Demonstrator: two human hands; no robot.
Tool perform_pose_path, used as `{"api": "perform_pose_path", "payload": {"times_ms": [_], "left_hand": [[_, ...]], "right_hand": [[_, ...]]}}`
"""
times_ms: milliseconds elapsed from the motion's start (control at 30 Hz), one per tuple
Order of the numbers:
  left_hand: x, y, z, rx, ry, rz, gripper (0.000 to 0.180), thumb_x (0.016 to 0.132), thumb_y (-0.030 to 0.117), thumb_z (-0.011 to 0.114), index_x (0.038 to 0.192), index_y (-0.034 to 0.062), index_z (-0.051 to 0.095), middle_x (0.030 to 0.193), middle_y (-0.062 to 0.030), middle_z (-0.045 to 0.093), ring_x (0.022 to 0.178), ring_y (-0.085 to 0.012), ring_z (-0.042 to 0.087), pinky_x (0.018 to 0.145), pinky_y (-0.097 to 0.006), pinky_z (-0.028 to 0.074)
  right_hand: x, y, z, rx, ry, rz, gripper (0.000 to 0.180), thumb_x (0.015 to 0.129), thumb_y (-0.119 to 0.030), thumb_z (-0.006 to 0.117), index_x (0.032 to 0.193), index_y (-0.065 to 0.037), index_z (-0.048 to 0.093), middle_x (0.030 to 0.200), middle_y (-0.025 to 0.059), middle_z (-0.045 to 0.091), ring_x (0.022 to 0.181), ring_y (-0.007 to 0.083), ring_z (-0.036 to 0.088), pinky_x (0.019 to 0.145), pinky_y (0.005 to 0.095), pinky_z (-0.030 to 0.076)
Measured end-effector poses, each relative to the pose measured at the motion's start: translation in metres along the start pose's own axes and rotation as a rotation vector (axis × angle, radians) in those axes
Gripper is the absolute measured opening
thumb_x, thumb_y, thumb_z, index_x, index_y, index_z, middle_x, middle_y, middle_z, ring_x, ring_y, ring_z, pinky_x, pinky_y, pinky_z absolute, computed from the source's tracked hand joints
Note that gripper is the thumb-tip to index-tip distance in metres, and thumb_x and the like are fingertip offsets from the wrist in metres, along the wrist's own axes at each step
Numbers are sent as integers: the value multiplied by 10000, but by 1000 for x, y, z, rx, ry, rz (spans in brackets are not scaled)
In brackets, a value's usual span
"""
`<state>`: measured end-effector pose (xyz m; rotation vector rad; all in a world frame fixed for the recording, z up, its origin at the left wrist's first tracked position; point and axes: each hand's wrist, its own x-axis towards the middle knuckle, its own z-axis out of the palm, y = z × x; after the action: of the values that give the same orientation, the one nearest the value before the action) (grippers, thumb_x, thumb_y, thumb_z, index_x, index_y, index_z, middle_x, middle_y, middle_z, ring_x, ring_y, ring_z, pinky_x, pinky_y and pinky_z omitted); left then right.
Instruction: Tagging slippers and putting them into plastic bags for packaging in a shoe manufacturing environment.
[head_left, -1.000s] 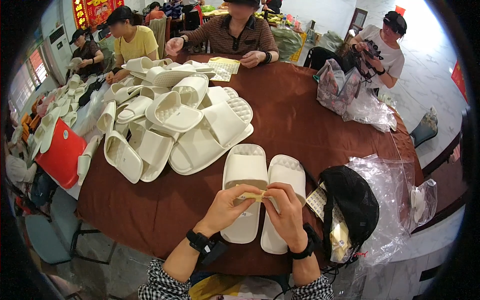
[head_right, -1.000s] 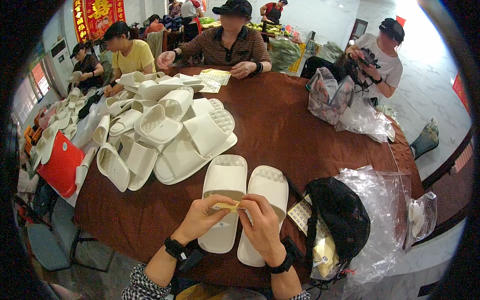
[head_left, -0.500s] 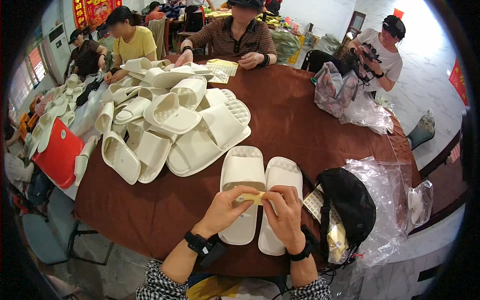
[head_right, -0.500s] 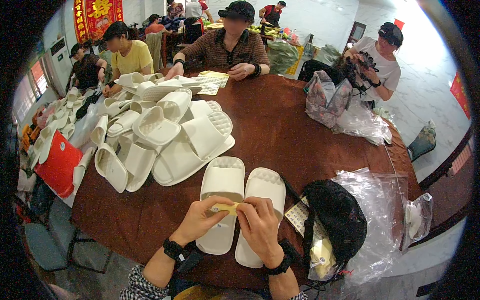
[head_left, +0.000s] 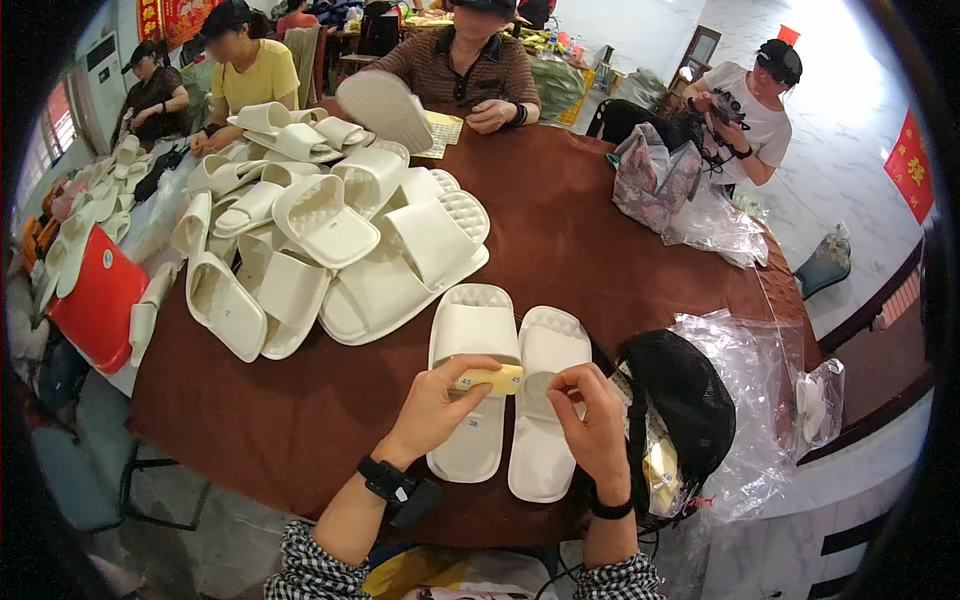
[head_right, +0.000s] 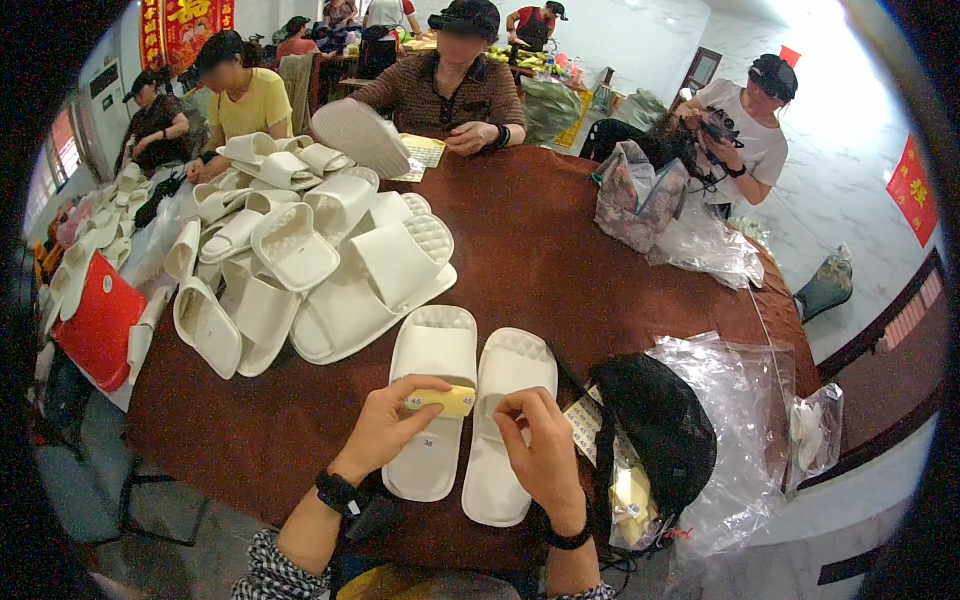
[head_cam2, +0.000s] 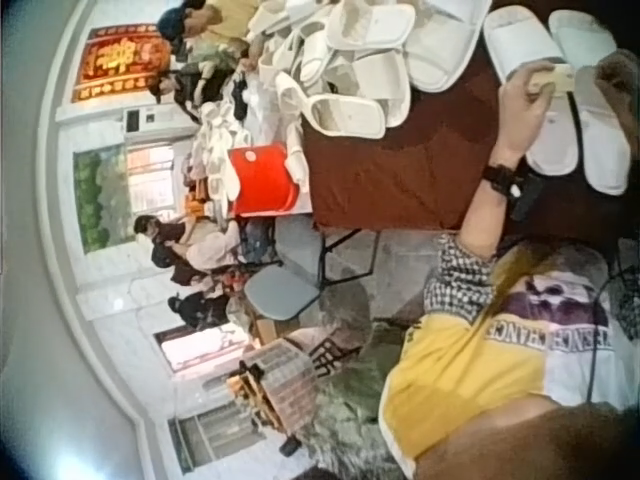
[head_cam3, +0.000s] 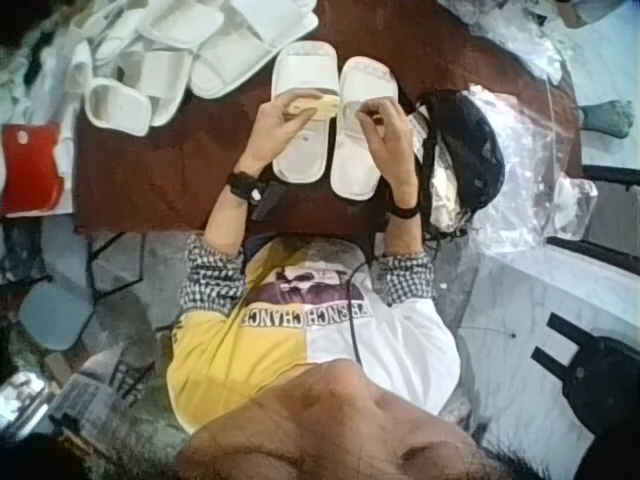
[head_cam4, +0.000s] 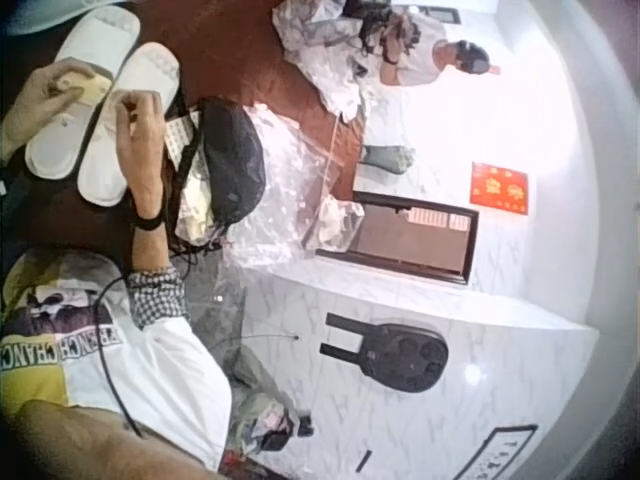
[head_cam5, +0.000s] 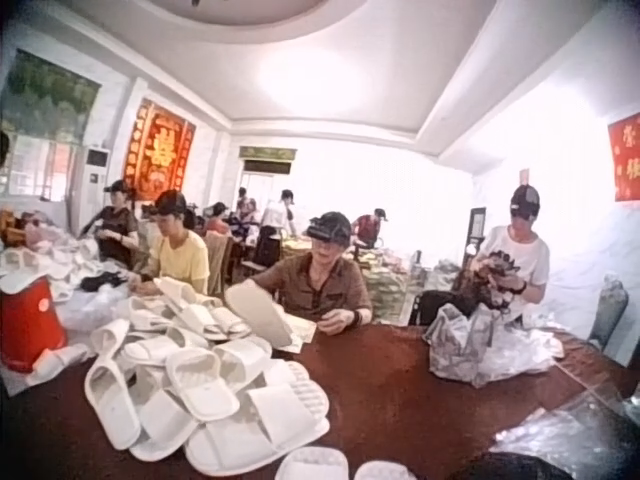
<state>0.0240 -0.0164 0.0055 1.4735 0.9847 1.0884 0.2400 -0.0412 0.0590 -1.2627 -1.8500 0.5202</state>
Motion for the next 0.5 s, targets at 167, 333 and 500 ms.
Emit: {"api": "perform_pose_path", "payload": {"times_ms": [167, 333, 500], "left_hand": [[0, 8, 2, -33, -7, -30, 288, 935, 20, 658, 1222, 39, 660, 1136, -61, 708, 996, -104, 658, 839, -276, 563], [1, 6, 1, -33, 13, -2, 283, 936, 25, 658, 1218, 38, 660, 1124, -67, 711, 983, -102, 658, 831, -274, 557], [1, 6, 0, -49, 29, -23, 270, 944, 39, 651, 1214, 37, 661, 1114, -67, 714, 972, -99, 660, 823, -274, 556]], "right_hand": [[-18, -9, -22, 9, -103, 236, 94, 920, -25, 652, 971, 36, 602, 915, 156, 666, 768, 267, 687, 680, 353, 538], [-29, 13, -19, -104, -280, 243, 105, 918, -77, 637, 966, 8, 598, 881, 177, 656, 804, 339, 673, 704, 413, 518], [-28, 17, -18, -253, -313, 157, 124, 927, -124, 612, 967, -8, 594, 895, 188, 649, 869, 396, 639, 759, 463, 507]]}}
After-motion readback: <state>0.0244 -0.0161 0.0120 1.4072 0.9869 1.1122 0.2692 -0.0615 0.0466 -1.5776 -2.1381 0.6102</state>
